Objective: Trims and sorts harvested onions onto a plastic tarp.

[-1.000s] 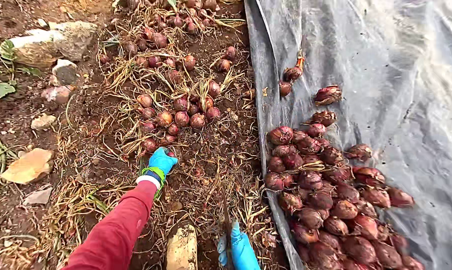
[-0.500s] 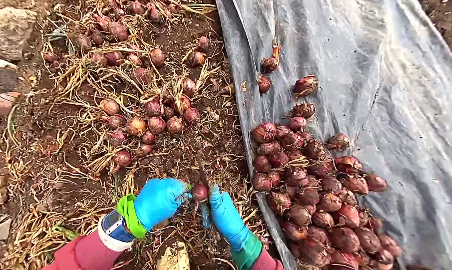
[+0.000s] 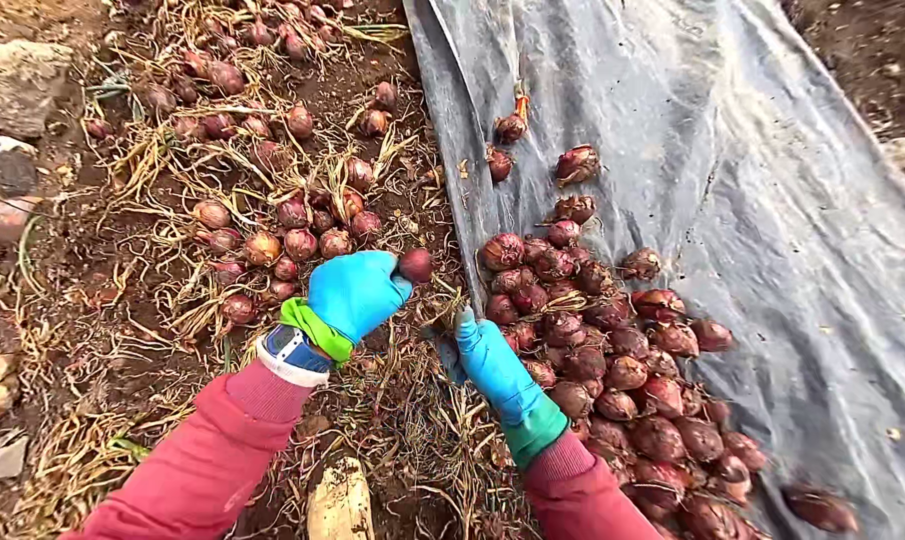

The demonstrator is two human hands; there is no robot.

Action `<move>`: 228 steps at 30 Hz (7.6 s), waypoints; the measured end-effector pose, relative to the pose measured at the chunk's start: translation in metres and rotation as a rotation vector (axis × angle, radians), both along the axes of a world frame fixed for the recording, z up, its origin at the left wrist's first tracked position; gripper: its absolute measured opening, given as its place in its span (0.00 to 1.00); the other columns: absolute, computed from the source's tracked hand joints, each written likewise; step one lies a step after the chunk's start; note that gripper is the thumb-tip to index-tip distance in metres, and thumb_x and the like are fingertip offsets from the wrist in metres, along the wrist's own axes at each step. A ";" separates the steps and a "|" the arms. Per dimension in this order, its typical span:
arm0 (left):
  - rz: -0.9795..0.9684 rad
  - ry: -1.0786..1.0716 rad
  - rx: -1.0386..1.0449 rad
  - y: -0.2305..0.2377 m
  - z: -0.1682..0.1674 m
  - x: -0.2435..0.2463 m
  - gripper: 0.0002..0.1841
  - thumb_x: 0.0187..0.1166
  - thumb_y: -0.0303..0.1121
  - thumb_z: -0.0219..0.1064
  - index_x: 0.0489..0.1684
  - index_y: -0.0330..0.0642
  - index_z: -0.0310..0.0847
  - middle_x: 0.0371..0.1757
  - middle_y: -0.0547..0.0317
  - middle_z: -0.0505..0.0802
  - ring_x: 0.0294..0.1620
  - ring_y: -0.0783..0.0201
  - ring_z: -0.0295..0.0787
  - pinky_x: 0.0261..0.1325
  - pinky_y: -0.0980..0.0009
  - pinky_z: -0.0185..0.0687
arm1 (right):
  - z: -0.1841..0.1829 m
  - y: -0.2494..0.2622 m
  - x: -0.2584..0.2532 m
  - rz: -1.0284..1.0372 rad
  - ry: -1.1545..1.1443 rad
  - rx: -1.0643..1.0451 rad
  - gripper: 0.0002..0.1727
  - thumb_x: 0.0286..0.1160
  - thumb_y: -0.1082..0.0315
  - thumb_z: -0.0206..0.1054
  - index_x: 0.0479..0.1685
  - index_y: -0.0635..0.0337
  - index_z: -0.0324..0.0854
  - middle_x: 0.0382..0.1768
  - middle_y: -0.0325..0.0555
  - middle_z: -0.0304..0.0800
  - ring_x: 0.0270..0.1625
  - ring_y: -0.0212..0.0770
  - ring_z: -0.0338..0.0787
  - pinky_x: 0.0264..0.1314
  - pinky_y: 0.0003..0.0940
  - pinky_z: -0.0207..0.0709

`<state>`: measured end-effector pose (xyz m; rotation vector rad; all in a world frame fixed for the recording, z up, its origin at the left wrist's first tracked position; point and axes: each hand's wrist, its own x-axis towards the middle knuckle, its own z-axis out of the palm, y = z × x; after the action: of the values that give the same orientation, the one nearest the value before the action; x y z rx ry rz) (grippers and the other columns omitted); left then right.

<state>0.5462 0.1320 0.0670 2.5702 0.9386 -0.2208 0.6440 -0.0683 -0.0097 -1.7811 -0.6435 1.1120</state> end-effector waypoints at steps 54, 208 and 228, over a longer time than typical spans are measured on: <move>0.704 -0.130 -0.351 0.069 -0.145 -0.217 0.12 0.70 0.42 0.83 0.41 0.46 0.91 0.32 0.57 0.95 0.30 0.60 0.92 0.41 0.49 0.91 | -0.096 -0.014 -0.133 -0.038 0.610 -0.291 0.49 0.88 0.31 0.26 0.39 0.64 0.84 0.15 0.48 0.83 0.15 0.43 0.84 0.20 0.40 0.84; -0.141 0.095 -0.117 0.140 -0.173 0.085 0.33 0.57 0.37 0.86 0.69 0.56 0.86 0.61 0.51 0.94 0.67 0.45 0.88 0.72 0.37 0.80 | -0.068 -0.050 -0.061 -0.396 0.363 -0.205 0.47 0.88 0.31 0.26 0.29 0.61 0.80 0.14 0.47 0.83 0.14 0.43 0.84 0.18 0.40 0.83; 0.396 -0.372 -0.542 0.095 -0.085 -0.180 0.13 0.67 0.40 0.77 0.49 0.51 0.94 0.42 0.63 0.98 0.35 0.69 0.93 0.37 0.67 0.91 | -0.082 -0.015 -0.047 -0.491 0.507 0.046 0.47 0.88 0.34 0.20 0.39 0.64 0.78 0.15 0.48 0.81 0.14 0.44 0.83 0.16 0.41 0.84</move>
<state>0.3658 0.2267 -0.0181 1.8096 1.0430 0.1036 0.5972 -0.0836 -0.0912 -1.4232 0.0735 1.1208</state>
